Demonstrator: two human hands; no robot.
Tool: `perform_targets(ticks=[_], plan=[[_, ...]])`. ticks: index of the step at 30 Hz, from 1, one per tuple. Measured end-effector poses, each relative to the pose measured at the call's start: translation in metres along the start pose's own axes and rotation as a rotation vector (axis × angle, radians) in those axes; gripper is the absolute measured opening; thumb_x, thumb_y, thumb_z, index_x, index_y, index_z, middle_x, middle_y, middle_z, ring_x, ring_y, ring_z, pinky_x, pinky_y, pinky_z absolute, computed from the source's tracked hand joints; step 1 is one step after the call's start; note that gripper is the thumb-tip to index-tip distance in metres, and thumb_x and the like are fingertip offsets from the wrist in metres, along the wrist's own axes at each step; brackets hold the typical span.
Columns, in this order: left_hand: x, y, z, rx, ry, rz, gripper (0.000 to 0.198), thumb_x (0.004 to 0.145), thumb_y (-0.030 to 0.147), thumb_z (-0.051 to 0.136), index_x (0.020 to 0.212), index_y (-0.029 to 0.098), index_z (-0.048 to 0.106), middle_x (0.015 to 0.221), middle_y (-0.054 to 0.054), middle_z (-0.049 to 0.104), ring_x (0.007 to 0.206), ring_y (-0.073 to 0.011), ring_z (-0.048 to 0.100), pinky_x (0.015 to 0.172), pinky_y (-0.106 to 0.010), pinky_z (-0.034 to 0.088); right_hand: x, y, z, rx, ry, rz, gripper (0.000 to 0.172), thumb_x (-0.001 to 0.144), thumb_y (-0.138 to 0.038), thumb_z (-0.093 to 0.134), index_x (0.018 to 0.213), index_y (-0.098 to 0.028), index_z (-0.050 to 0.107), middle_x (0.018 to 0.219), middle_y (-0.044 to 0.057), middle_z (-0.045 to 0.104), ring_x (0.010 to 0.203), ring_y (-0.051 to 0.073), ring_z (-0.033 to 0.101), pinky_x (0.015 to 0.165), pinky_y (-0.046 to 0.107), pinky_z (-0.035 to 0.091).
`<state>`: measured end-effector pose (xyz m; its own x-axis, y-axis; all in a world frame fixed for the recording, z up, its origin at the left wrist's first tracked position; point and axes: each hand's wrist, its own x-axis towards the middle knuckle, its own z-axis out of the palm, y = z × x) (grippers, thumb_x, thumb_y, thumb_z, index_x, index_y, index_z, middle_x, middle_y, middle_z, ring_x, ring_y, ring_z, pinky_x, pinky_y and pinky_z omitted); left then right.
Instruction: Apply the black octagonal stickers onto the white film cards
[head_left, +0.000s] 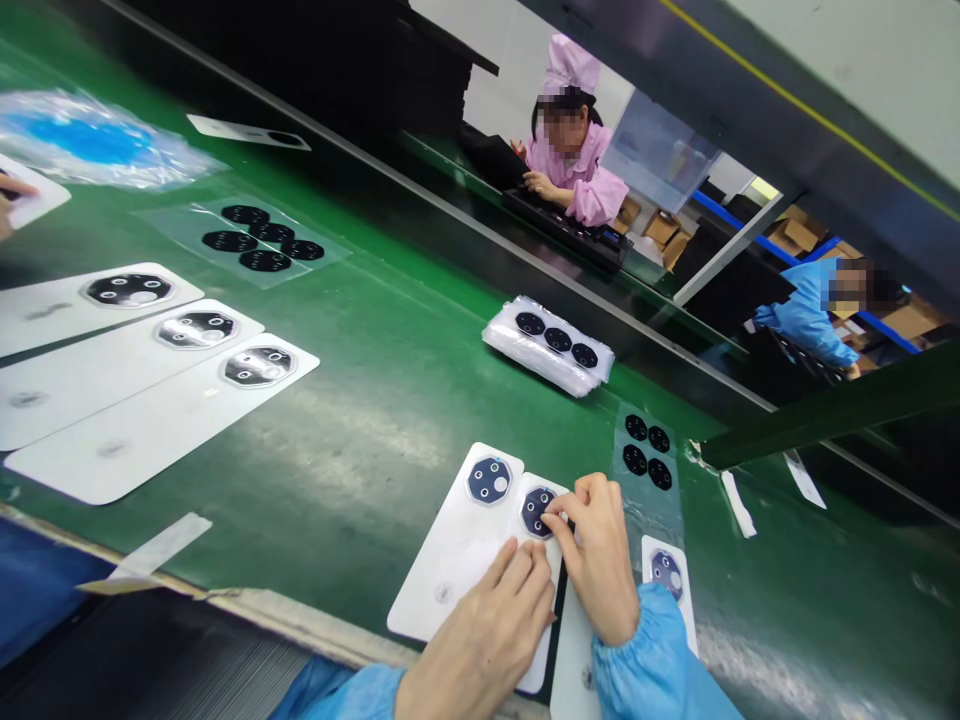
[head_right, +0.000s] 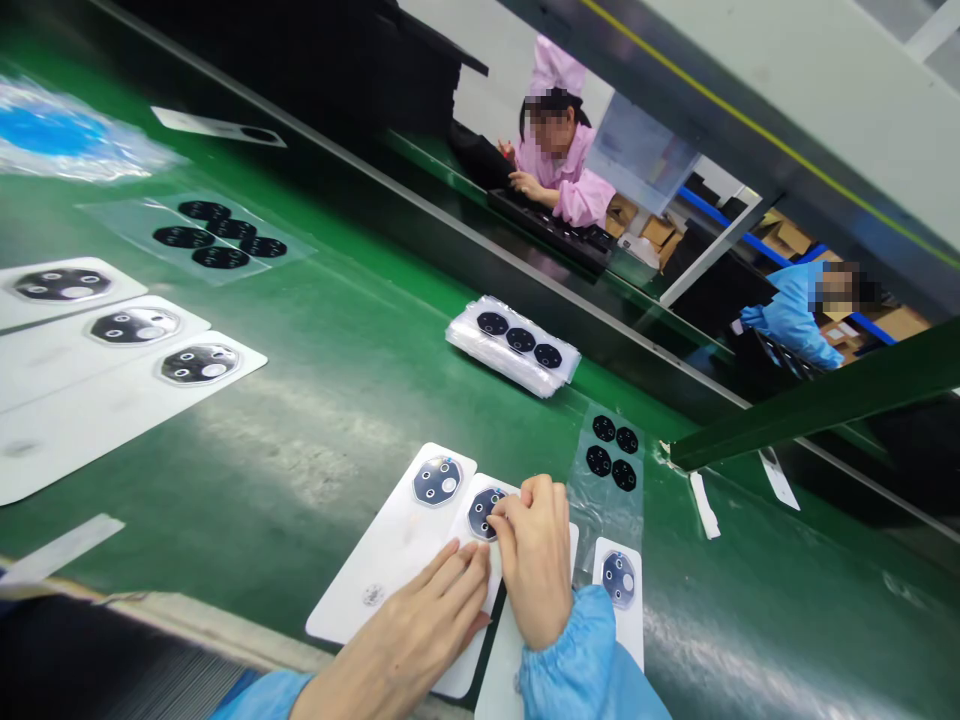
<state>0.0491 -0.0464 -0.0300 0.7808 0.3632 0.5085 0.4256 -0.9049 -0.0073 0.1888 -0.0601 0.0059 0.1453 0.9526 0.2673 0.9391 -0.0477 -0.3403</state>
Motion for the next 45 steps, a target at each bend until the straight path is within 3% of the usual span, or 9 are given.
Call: perform_targets(ticks=[11, 16, 22, 29, 38, 41, 45], plan=[[0.000, -0.001, 0.003, -0.039, -0.021, 0.000, 0.028, 0.090, 0.010, 0.033, 0.104, 0.008, 0.058, 0.103, -0.011, 0.065, 0.098, -0.0225, 0.060, 0.098, -0.038, 0.035, 0.001, -0.002, 0.000, -0.085, 0.008, -0.040, 0.017, 0.086, -0.008, 0.051, 0.075, -0.020, 0.057, 0.081, 0.003, 0.042, 0.075, 0.020, 0.041, 0.065, 0.033, 0.038], [0.001, -0.001, 0.000, -0.043, 0.010, -0.015, 0.028, 0.090, 0.009, 0.031, 0.099, 0.009, 0.058, 0.103, -0.011, 0.065, 0.095, -0.0221, 0.060, 0.097, -0.038, 0.036, 0.014, 0.002, -0.006, 0.013, 0.011, -0.004, 0.014, 0.086, -0.012, 0.055, 0.077, -0.021, 0.059, 0.084, 0.003, 0.042, 0.082, 0.021, 0.043, 0.071, 0.034, 0.040], [0.001, -0.001, 0.000, -0.030, -0.028, 0.006, 0.027, 0.089, 0.009, 0.033, 0.101, 0.009, 0.058, 0.102, -0.010, 0.065, 0.097, -0.0224, 0.060, 0.098, -0.038, 0.035, 0.021, -0.005, 0.006, -0.027, -0.007, -0.013, 0.018, 0.085, -0.006, 0.054, 0.074, -0.019, 0.059, 0.083, 0.003, 0.041, 0.078, 0.020, 0.041, 0.069, 0.034, 0.039], [0.001, -0.002, 0.000, -0.051, -0.023, 0.001, 0.027, 0.090, 0.010, 0.034, 0.102, 0.009, 0.058, 0.102, -0.011, 0.065, 0.096, -0.0222, 0.060, 0.097, -0.038, 0.035, 0.021, -0.004, 0.005, -0.003, 0.009, -0.007, 0.017, 0.086, -0.008, 0.053, 0.076, -0.020, 0.059, 0.083, 0.002, 0.041, 0.079, 0.020, 0.041, 0.071, 0.034, 0.039], [-0.003, 0.000, 0.014, -0.105, 0.021, -0.006, 0.022, 0.090, 0.015, 0.041, 0.103, 0.008, 0.057, 0.103, -0.012, 0.063, 0.095, -0.0217, 0.058, 0.096, -0.037, 0.033, 0.025, 0.003, 0.003, 0.080, -0.033, 0.026, 0.017, 0.086, -0.014, 0.054, 0.073, -0.022, 0.061, 0.081, 0.002, 0.045, 0.079, 0.020, 0.045, 0.072, 0.035, 0.041], [0.000, -0.003, 0.008, -0.154, -0.013, -0.022, 0.021, 0.089, 0.023, 0.048, 0.100, 0.008, 0.058, 0.103, -0.012, 0.063, 0.095, -0.0222, 0.058, 0.091, -0.036, 0.039, 0.034, -0.001, -0.004, 0.215, -0.009, 0.085, 0.013, 0.085, -0.019, 0.057, 0.073, -0.022, 0.061, 0.081, 0.002, 0.048, 0.083, 0.021, 0.047, 0.075, 0.036, 0.042], [0.002, -0.016, -0.008, -0.301, -0.011, -0.056, 0.017, 0.089, 0.026, 0.051, 0.097, 0.013, 0.059, 0.094, -0.007, 0.066, 0.093, -0.0210, 0.060, 0.086, -0.035, 0.046, 0.039, -0.025, 0.001, 0.237, -0.002, 0.061, 0.012, 0.084, -0.015, 0.058, 0.075, -0.023, 0.061, 0.084, 0.002, 0.048, 0.085, 0.021, 0.047, 0.077, 0.036, 0.041]])
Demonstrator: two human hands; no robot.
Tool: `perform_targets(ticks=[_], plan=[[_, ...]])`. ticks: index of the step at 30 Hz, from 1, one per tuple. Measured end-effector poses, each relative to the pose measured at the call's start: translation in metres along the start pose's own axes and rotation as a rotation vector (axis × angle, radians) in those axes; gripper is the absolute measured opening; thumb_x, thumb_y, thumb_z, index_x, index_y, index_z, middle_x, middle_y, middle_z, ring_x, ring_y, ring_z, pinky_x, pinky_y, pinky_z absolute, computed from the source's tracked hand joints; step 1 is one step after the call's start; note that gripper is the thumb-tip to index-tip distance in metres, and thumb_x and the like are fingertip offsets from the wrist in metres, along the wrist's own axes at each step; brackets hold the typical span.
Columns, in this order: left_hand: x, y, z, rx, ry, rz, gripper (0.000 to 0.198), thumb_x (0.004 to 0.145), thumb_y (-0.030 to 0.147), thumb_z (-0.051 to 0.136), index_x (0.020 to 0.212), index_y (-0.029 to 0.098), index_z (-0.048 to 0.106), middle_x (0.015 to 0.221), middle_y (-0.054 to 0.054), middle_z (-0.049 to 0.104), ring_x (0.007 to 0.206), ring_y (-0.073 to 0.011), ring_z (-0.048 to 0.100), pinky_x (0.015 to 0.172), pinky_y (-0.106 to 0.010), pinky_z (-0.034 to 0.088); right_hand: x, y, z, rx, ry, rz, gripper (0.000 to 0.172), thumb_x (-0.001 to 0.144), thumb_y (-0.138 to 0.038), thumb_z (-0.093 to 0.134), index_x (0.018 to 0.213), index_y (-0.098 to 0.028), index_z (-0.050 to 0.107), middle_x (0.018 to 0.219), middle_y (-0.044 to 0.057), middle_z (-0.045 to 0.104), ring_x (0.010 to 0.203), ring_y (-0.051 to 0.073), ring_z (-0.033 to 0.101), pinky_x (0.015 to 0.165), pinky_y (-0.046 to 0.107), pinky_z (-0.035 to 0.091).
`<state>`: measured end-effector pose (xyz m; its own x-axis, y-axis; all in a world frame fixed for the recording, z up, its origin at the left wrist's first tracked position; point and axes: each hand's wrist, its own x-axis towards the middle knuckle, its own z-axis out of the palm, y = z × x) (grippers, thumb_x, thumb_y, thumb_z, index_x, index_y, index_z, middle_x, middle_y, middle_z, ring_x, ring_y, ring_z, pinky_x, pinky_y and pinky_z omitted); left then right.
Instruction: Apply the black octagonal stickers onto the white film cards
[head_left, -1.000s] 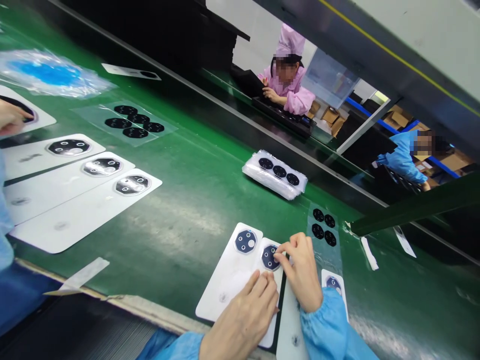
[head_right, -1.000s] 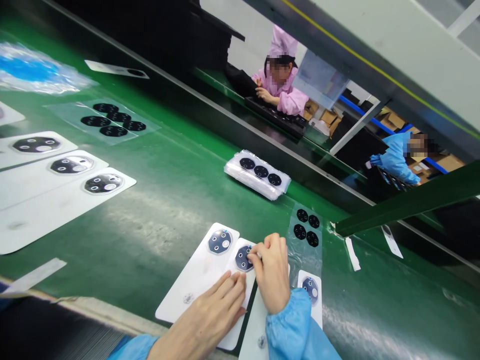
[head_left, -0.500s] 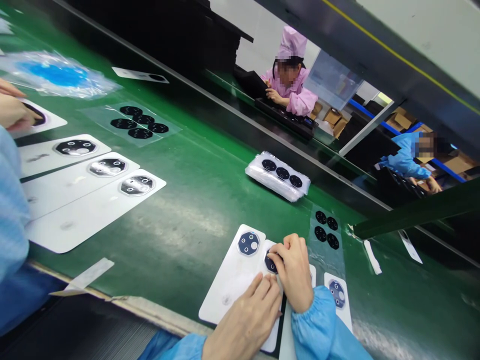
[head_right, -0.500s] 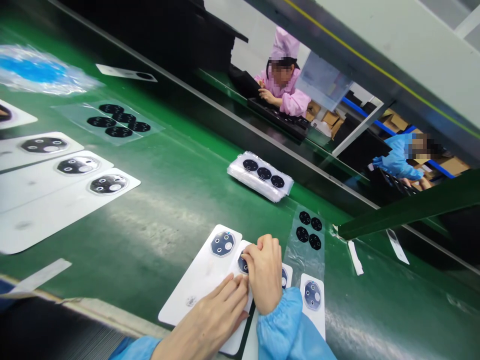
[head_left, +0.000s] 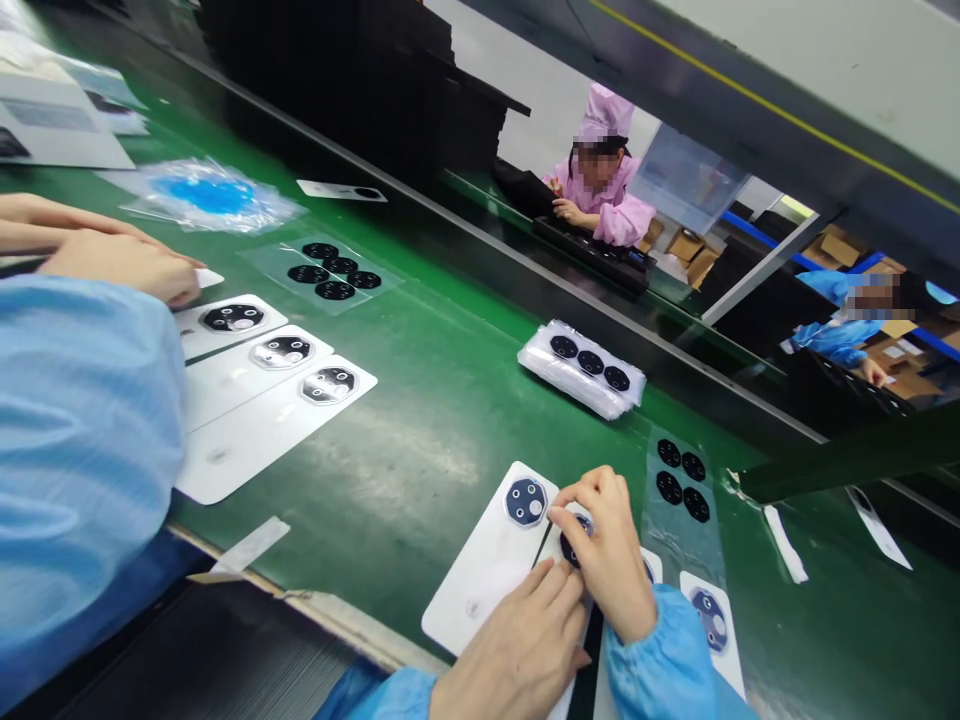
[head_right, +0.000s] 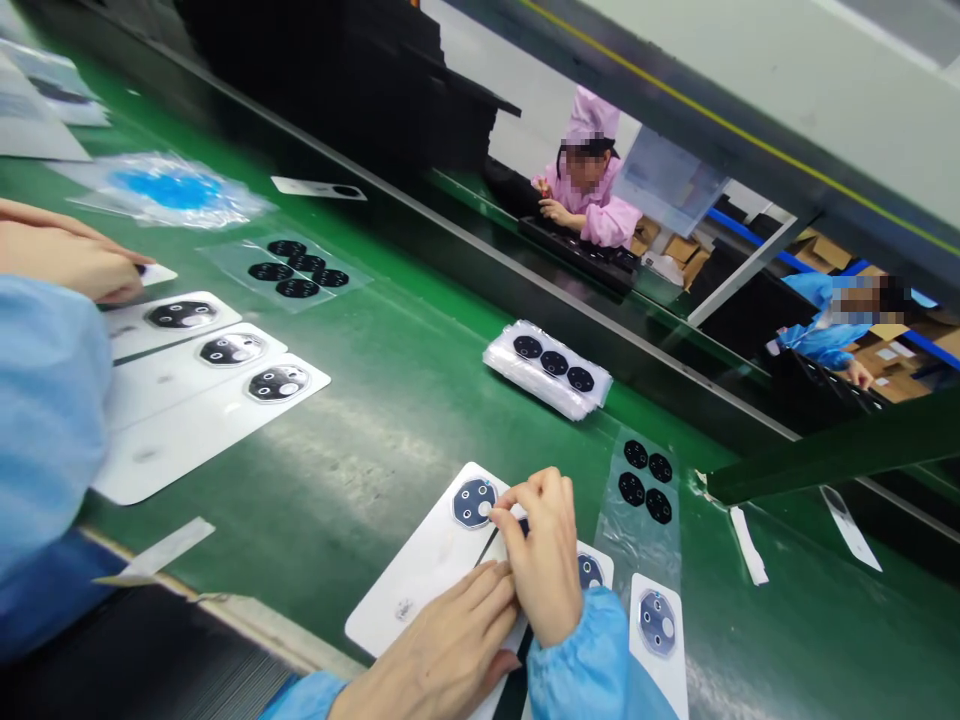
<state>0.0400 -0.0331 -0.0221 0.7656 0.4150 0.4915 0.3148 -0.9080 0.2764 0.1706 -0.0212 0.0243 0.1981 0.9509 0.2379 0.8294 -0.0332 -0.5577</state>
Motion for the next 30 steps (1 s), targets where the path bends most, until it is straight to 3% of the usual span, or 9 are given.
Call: perform_targets(ticks=[3, 7, 12, 16, 21, 30], plan=[[-0.009, -0.014, -0.006, 0.088, 0.126, -0.030, 0.022, 0.093, 0.016, 0.040, 0.104, 0.009, 0.058, 0.102, -0.010, 0.067, 0.101, -0.0215, 0.061, 0.091, -0.036, 0.046, -0.002, -0.012, 0.016, -0.031, -0.016, -0.042, 0.014, 0.084, -0.010, 0.057, 0.077, -0.022, 0.059, 0.086, 0.002, 0.048, 0.084, 0.020, 0.046, 0.074, 0.035, 0.041], [-0.027, -0.027, 0.000, 0.246, 0.248, -0.117, 0.028, 0.094, 0.013, 0.034, 0.105, 0.006, 0.059, 0.103, -0.012, 0.069, 0.100, -0.0221, 0.063, 0.093, -0.037, 0.044, -0.004, -0.012, 0.033, -0.107, 0.001, -0.118, 0.014, 0.087, -0.011, 0.053, 0.080, -0.022, 0.059, 0.086, 0.003, 0.048, 0.081, 0.020, 0.046, 0.068, 0.034, 0.041], [-0.030, -0.021, 0.003, 0.304, 0.144, -0.131, 0.029, 0.093, 0.011, 0.033, 0.102, 0.008, 0.061, 0.107, -0.011, 0.069, 0.106, -0.0242, 0.062, 0.098, -0.040, 0.041, 0.003, -0.010, 0.036, -0.168, -0.037, -0.140, 0.017, 0.086, -0.010, 0.055, 0.073, -0.021, 0.058, 0.081, 0.002, 0.046, 0.076, 0.019, 0.043, 0.066, 0.033, 0.039], [-0.025, -0.017, -0.001, 0.339, 0.166, -0.131, 0.030, 0.091, 0.008, 0.033, 0.099, 0.006, 0.061, 0.105, -0.013, 0.069, 0.101, -0.0268, 0.064, 0.094, -0.041, 0.042, 0.008, -0.011, 0.032, -0.071, -0.023, -0.039, 0.015, 0.085, -0.010, 0.057, 0.075, -0.021, 0.057, 0.084, 0.002, 0.045, 0.082, 0.020, 0.044, 0.071, 0.034, 0.040], [-0.026, -0.019, -0.003, 0.341, 0.068, -0.116, 0.031, 0.090, 0.008, 0.032, 0.104, 0.006, 0.060, 0.107, -0.013, 0.068, 0.106, -0.0270, 0.062, 0.096, -0.041, 0.041, 0.007, -0.014, 0.034, -0.173, -0.065, -0.115, 0.017, 0.084, -0.007, 0.056, 0.074, -0.020, 0.056, 0.083, 0.002, 0.043, 0.078, 0.020, 0.041, 0.068, 0.035, 0.039], [-0.025, -0.019, -0.001, 0.313, 0.109, -0.129, 0.028, 0.090, 0.010, 0.036, 0.106, 0.006, 0.059, 0.107, -0.014, 0.067, 0.107, -0.0263, 0.061, 0.099, -0.041, 0.035, 0.005, -0.018, 0.035, -0.178, -0.059, -0.114, 0.016, 0.083, -0.007, 0.058, 0.074, -0.020, 0.058, 0.083, 0.002, 0.044, 0.078, 0.020, 0.043, 0.069, 0.033, 0.039]])
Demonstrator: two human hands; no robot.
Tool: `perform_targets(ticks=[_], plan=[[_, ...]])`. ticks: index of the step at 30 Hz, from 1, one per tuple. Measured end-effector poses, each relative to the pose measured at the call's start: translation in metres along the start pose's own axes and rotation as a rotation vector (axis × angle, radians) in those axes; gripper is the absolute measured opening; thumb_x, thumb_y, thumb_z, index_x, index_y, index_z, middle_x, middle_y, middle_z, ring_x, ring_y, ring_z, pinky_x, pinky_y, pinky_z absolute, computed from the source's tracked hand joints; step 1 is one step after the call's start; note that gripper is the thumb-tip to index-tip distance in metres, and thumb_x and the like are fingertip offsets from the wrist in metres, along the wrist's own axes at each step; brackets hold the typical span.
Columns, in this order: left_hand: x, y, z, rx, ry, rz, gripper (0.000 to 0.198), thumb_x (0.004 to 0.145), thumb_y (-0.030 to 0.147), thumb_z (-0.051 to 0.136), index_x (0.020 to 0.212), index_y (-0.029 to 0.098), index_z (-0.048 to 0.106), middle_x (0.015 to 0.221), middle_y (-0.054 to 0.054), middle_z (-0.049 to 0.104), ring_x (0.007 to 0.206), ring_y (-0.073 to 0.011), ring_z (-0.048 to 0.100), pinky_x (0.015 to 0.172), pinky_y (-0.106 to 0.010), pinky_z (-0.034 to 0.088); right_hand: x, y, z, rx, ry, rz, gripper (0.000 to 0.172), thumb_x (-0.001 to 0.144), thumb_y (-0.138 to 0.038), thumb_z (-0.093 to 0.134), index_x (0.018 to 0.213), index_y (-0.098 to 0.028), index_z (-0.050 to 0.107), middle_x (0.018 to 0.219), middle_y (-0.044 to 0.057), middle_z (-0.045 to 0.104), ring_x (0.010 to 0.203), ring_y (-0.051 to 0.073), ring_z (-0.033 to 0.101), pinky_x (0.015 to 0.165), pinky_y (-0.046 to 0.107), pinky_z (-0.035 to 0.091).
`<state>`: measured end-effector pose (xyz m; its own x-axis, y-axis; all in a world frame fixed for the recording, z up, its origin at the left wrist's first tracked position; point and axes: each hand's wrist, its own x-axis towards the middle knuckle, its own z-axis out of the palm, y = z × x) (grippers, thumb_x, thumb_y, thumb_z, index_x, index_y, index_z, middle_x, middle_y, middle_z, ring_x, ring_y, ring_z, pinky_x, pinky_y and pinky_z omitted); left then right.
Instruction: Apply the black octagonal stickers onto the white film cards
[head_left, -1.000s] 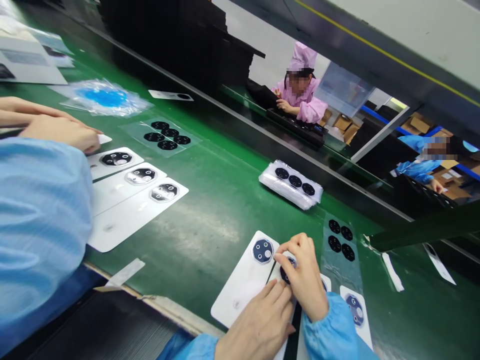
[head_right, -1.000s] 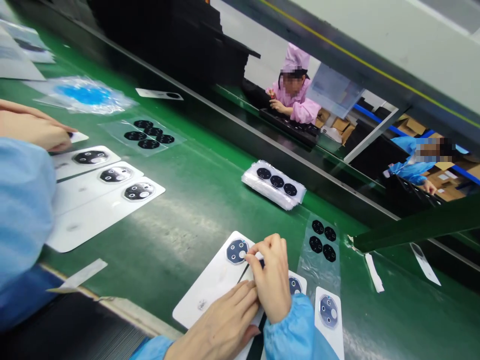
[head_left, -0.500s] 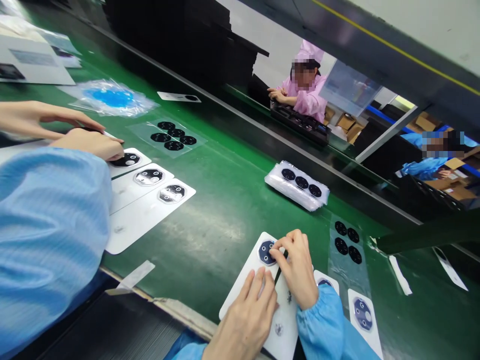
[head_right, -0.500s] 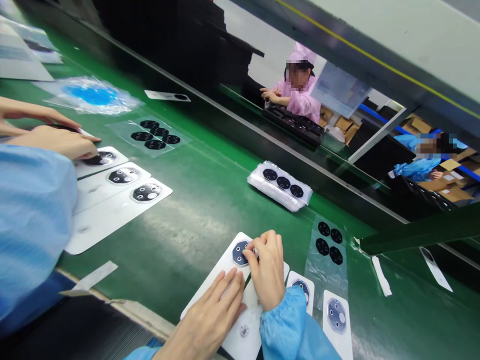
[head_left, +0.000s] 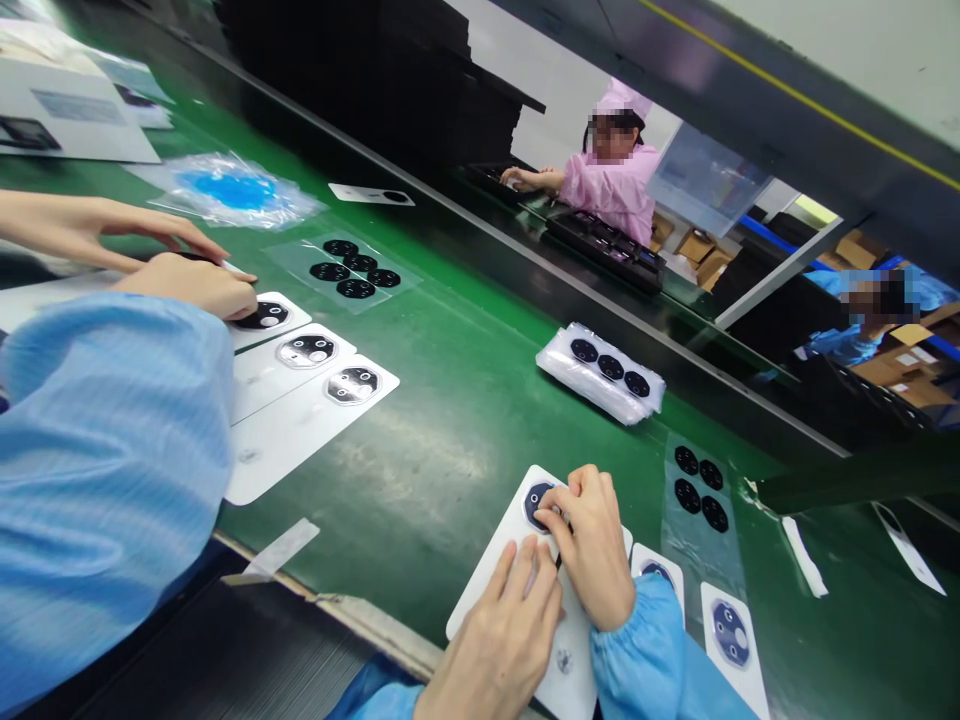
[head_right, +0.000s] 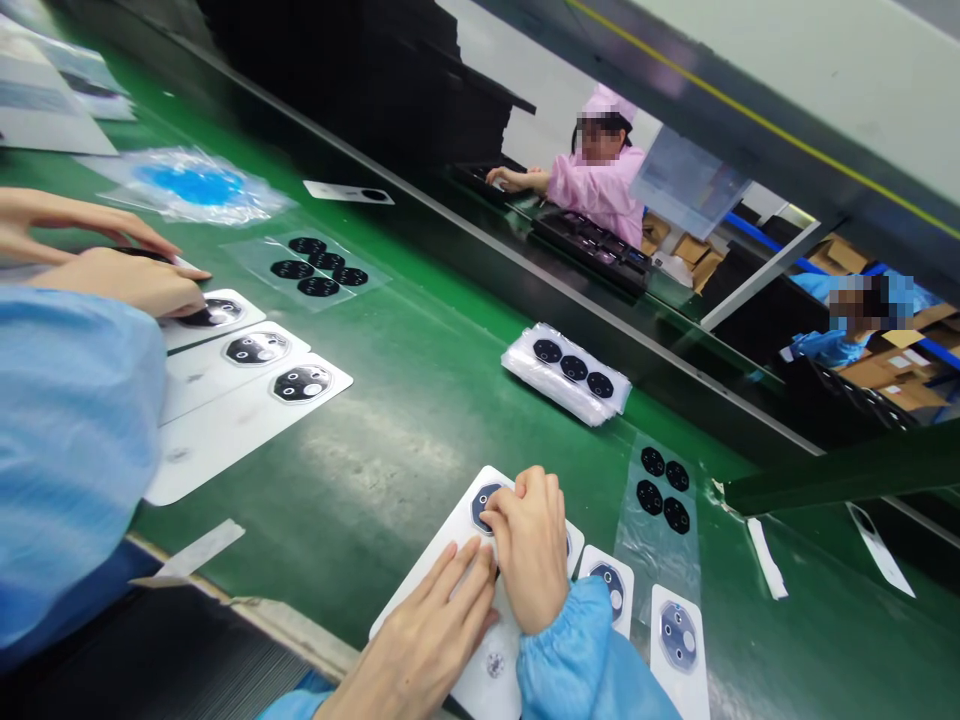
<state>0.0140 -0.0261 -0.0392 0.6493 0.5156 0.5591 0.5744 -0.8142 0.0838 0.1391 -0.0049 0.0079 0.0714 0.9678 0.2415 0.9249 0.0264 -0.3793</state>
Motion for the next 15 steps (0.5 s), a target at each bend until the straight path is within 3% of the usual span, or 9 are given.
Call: perform_targets(ticks=[7, 12, 15], plan=[[-0.001, 0.000, 0.002, 0.006, 0.033, -0.013, 0.022, 0.090, 0.012, 0.041, 0.101, 0.007, 0.060, 0.103, -0.013, 0.068, 0.103, -0.0260, 0.062, 0.097, -0.041, 0.036, 0.008, 0.003, -0.002, 0.024, -0.019, 0.024, 0.016, 0.083, -0.007, 0.060, 0.073, -0.019, 0.058, 0.082, 0.001, 0.043, 0.079, 0.019, 0.042, 0.071, 0.032, 0.039], [-0.002, -0.001, 0.000, 0.015, -0.038, 0.007, 0.027, 0.090, 0.013, 0.038, 0.106, 0.009, 0.059, 0.108, -0.012, 0.066, 0.108, -0.0252, 0.059, 0.098, -0.040, 0.037, 0.018, 0.000, 0.004, -0.050, 0.000, 0.018, 0.015, 0.084, -0.008, 0.058, 0.074, -0.018, 0.059, 0.083, 0.002, 0.043, 0.079, 0.019, 0.041, 0.070, 0.033, 0.039], [-0.003, -0.001, 0.001, 0.019, -0.023, 0.001, 0.027, 0.090, 0.012, 0.038, 0.102, 0.009, 0.061, 0.107, -0.012, 0.067, 0.108, -0.0256, 0.059, 0.099, -0.040, 0.036, 0.020, -0.001, 0.006, -0.046, -0.008, 0.015, 0.014, 0.083, -0.009, 0.061, 0.073, -0.019, 0.059, 0.084, 0.002, 0.043, 0.080, 0.020, 0.041, 0.071, 0.033, 0.039]])
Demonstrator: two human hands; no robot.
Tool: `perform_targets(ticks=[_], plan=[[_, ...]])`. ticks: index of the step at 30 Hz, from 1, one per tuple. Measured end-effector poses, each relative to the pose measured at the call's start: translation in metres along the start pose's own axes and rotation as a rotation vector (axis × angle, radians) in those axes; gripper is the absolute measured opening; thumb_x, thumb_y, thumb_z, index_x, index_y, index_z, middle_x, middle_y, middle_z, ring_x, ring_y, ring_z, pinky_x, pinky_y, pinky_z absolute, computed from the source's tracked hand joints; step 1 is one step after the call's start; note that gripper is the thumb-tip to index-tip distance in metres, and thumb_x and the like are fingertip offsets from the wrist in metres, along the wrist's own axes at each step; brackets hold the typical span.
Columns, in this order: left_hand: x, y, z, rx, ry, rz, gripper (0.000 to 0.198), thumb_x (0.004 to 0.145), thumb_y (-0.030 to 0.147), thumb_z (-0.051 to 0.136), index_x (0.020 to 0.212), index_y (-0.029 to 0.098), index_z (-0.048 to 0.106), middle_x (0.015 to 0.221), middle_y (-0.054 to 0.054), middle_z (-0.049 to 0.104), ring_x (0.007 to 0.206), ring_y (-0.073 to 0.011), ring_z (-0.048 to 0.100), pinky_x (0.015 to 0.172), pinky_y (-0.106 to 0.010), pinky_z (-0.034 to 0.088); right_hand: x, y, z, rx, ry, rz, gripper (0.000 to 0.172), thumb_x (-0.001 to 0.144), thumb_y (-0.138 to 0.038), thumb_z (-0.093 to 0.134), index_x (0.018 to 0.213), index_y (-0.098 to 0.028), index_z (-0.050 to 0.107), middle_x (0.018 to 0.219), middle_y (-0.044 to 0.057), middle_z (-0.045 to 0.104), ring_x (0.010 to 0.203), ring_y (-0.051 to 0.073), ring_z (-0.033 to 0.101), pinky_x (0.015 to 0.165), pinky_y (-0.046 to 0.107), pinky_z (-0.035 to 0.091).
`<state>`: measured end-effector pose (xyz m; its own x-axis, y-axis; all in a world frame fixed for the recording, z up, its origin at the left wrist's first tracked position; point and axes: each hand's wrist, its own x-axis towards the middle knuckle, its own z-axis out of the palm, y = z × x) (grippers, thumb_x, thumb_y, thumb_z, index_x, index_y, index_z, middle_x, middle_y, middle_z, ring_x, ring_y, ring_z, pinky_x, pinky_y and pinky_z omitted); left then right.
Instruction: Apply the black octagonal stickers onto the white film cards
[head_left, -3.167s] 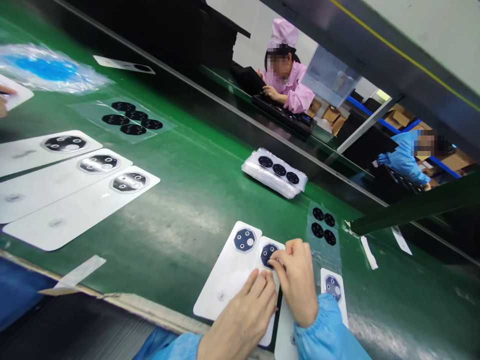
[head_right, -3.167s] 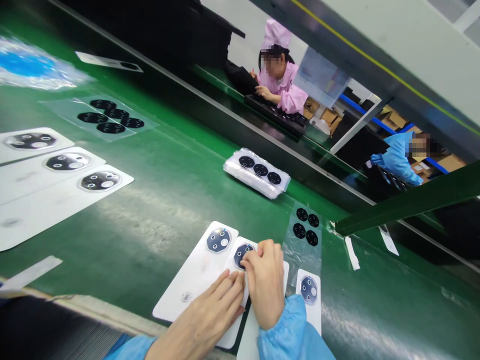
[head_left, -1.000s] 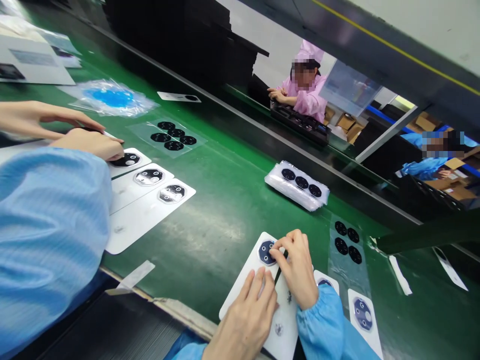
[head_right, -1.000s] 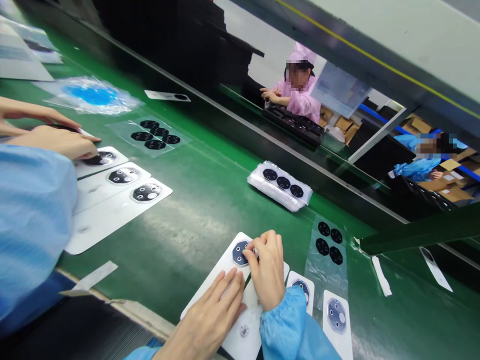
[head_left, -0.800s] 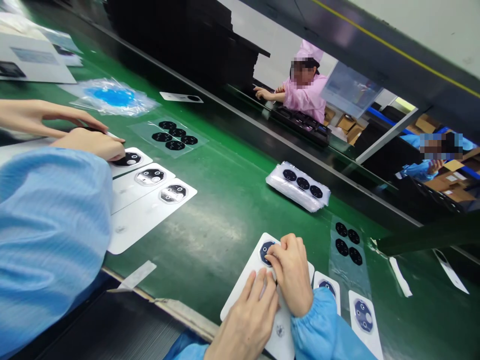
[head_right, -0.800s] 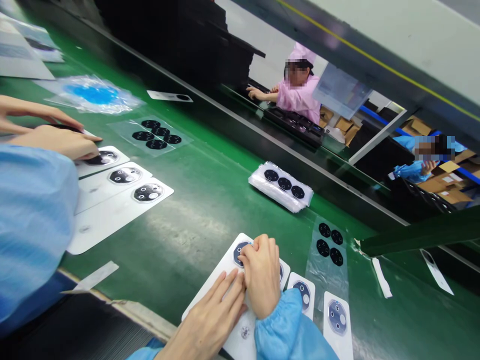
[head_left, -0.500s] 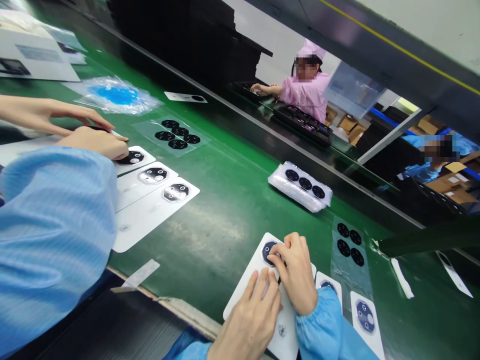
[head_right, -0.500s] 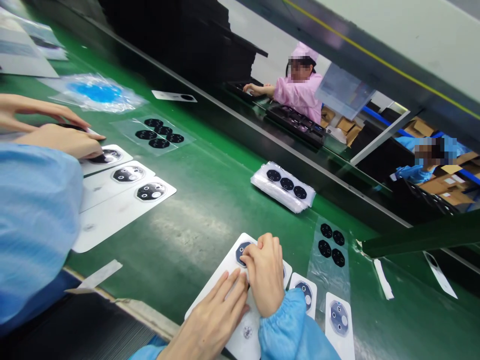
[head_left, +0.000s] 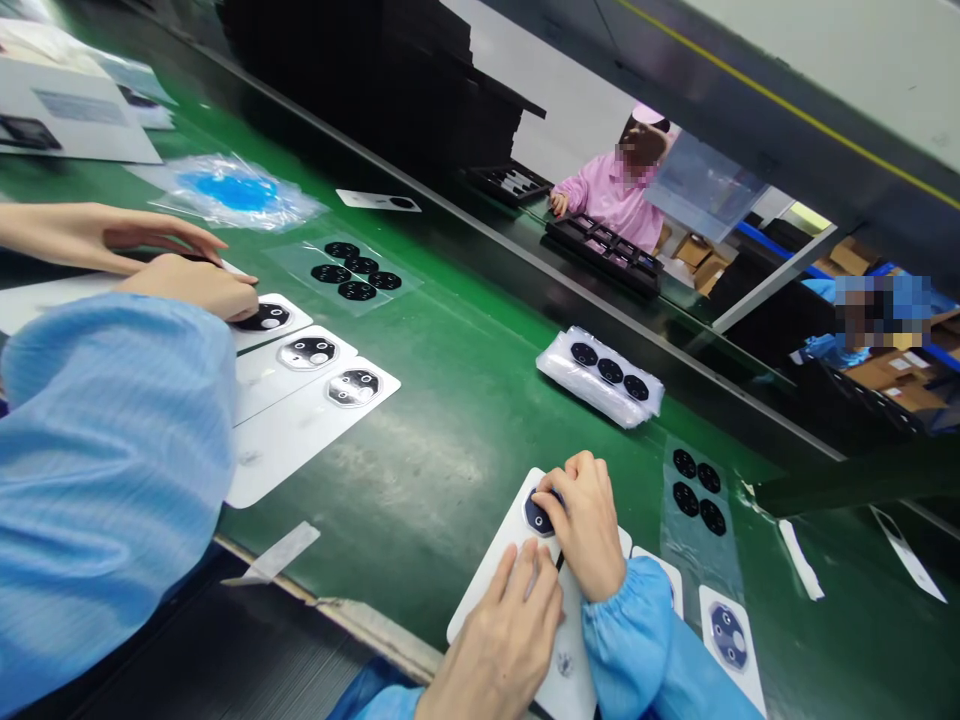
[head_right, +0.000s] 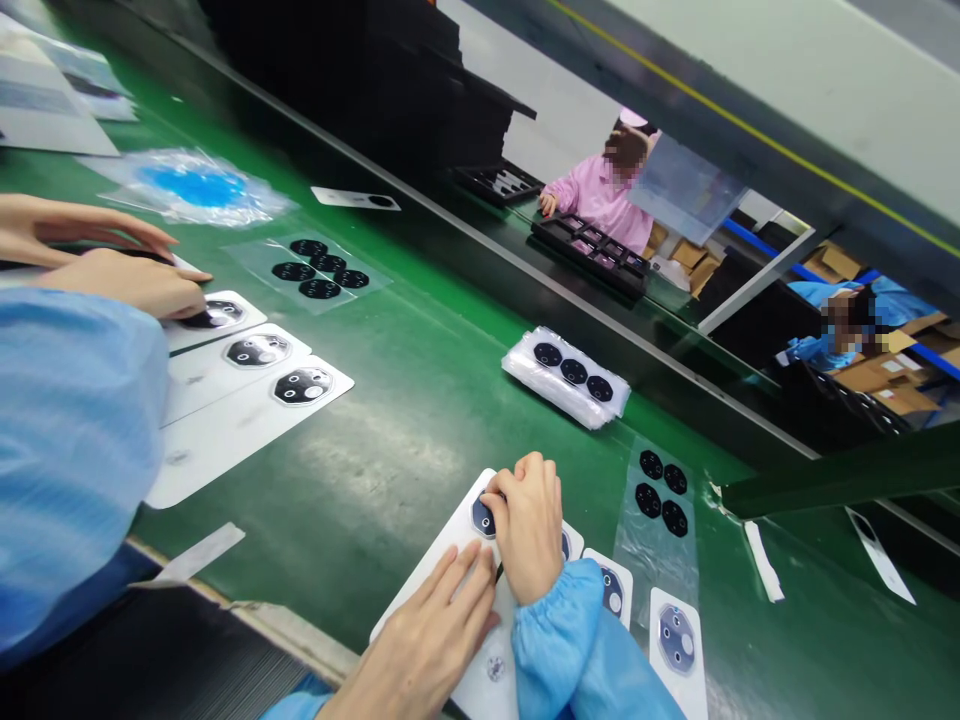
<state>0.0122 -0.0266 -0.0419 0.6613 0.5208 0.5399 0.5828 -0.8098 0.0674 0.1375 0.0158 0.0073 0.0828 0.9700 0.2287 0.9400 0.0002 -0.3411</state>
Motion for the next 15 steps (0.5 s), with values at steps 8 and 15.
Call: perform_targets(ticks=[8, 15], plan=[[0.0021, -0.0002, 0.0014, -0.012, 0.010, -0.009, 0.027, 0.090, 0.011, 0.037, 0.099, 0.008, 0.062, 0.105, -0.012, 0.068, 0.105, -0.0252, 0.061, 0.096, -0.040, 0.040, 0.0016, 0.0043, -0.0026, 0.029, -0.008, 0.014, 0.014, 0.083, -0.010, 0.060, 0.073, -0.020, 0.059, 0.083, 0.002, 0.044, 0.081, 0.020, 0.042, 0.073, 0.033, 0.040], [0.0037, -0.0004, -0.0013, -0.010, -0.026, 0.004, 0.027, 0.090, 0.009, 0.037, 0.102, 0.008, 0.061, 0.107, -0.012, 0.067, 0.105, -0.0261, 0.061, 0.094, -0.040, 0.044, 0.0073, 0.0087, 0.0019, -0.023, -0.021, 0.014, 0.014, 0.083, -0.013, 0.060, 0.071, -0.020, 0.061, 0.082, 0.002, 0.051, 0.080, 0.019, 0.047, 0.072, 0.031, 0.042]])
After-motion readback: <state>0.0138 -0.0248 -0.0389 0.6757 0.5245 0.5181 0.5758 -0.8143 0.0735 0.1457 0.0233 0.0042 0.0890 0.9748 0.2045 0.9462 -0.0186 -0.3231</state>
